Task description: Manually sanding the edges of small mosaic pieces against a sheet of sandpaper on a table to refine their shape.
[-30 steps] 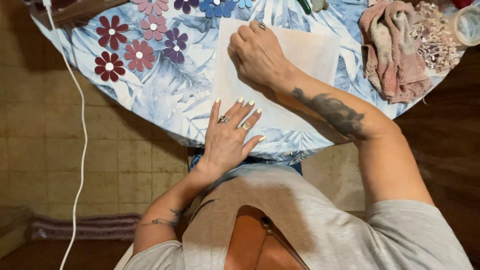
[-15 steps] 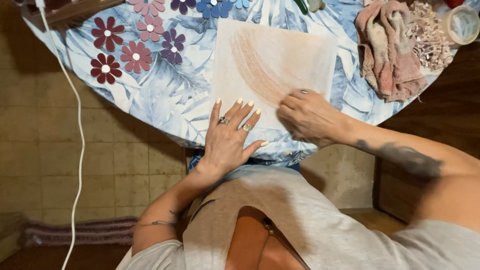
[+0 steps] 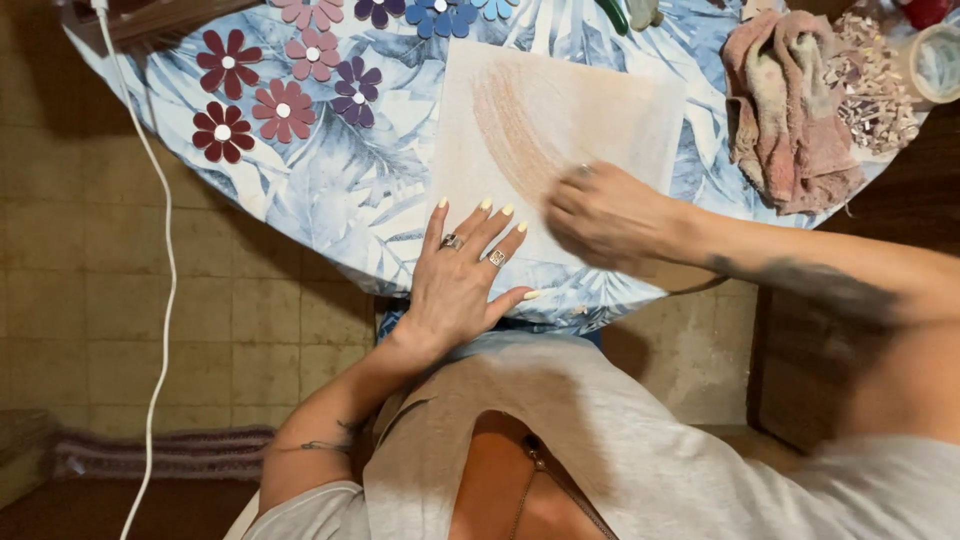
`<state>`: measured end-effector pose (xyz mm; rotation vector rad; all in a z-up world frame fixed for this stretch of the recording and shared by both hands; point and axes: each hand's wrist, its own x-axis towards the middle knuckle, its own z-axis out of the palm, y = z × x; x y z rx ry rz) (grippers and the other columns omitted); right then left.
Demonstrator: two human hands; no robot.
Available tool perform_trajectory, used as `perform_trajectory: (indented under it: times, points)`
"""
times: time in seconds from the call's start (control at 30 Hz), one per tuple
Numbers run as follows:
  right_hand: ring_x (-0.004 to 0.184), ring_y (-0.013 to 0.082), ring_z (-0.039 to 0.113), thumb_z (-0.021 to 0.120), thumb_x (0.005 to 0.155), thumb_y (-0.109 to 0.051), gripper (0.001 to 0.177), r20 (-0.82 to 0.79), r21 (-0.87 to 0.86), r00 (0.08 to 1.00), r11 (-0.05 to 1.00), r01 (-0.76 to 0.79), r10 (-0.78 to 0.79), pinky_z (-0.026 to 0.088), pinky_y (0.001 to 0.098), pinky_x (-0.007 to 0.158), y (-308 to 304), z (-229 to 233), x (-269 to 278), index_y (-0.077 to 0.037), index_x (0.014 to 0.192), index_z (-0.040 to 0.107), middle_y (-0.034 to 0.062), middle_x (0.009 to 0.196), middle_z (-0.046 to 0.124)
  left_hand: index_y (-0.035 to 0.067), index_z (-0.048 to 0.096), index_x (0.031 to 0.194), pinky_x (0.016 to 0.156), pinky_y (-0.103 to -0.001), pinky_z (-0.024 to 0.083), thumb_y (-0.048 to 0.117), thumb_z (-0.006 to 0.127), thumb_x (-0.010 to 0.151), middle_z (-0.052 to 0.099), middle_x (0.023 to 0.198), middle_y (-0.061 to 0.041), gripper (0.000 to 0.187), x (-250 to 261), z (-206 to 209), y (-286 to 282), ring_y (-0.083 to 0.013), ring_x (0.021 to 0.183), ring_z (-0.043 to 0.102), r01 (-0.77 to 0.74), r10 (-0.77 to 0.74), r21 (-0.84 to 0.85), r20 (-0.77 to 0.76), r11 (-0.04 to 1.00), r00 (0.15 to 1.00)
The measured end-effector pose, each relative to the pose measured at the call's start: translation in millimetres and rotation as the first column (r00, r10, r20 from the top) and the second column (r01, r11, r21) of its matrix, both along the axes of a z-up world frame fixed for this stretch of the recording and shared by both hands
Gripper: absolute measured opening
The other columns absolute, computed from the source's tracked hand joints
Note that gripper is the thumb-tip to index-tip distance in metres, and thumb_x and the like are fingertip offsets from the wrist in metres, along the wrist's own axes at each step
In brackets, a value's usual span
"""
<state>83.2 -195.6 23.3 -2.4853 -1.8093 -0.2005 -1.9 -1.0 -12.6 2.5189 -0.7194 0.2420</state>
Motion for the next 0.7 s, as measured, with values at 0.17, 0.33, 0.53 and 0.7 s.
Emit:
perform_trajectory:
  times: [0.17,0.33,0.53,0.7]
  points:
    - [0.060,0.0197,0.049,0.037,0.068,-0.016,0.014,0.100,-0.246,0.994,0.969,-0.026,0.052,0.040,0.0320,0.050,-75.3,-1.9,9.2,-0.013,0.064,0.050,0.0016,0.064,0.047,0.012,0.052,0.114,0.103,-0.051,0.006,0.055,0.050,0.076,0.050,0.116,-0.010,0.058,1.1,7.9,0.4,-0.0249,0.115,0.042,0.016,-0.016,0.006,-0.011,1.000,1.000]
    - [0.065,0.0304,0.051,0.043,0.081,-0.014,0.015,-0.431,0.167,0.874,0.932,0.322,-0.225,0.044,0.0384,0.058,-32.3,-3.7,-8.3,-0.002,0.072,0.048,0.0108,0.064,0.043,0.003,0.046,0.120,0.101,-0.050,0.016,0.027,0.059,0.080,0.049,0.116,-0.014,0.049,13.3,34.6,-14.9,-0.0275,0.112,0.046,-0.028,0.042,-0.279,0.044,0.960,0.998]
    - [0.055,0.0129,0.042,0.041,0.089,-0.017,0.022,-0.852,0.393,0.516,0.544,0.741,-0.087,0.040,0.0263,0.054,21.4,10.9,-34.9,-0.006,0.075,0.055,0.0024,0.055,0.041,-0.003,0.051,0.110,0.078,-0.031,0.050,-0.006,0.057,0.074,0.059,0.102,-0.017,0.036,23.0,49.0,-32.1,-0.0294,0.095,0.058,-0.190,-0.070,-0.799,-0.278,0.571,0.958]
    - [0.051,0.0098,0.038,0.042,0.089,-0.015,0.023,-0.878,0.408,0.476,0.431,0.805,-0.058,0.039,0.0252,0.050,32.3,18.5,-37.3,-0.003,0.077,0.058,0.0054,0.048,0.039,-0.003,0.057,0.102,0.072,-0.029,0.052,-0.004,0.056,0.075,0.061,0.094,-0.017,0.027,27.4,44.8,-35.5,-0.0271,0.086,0.062,-0.219,-0.029,-0.797,-0.283,0.563,0.959]
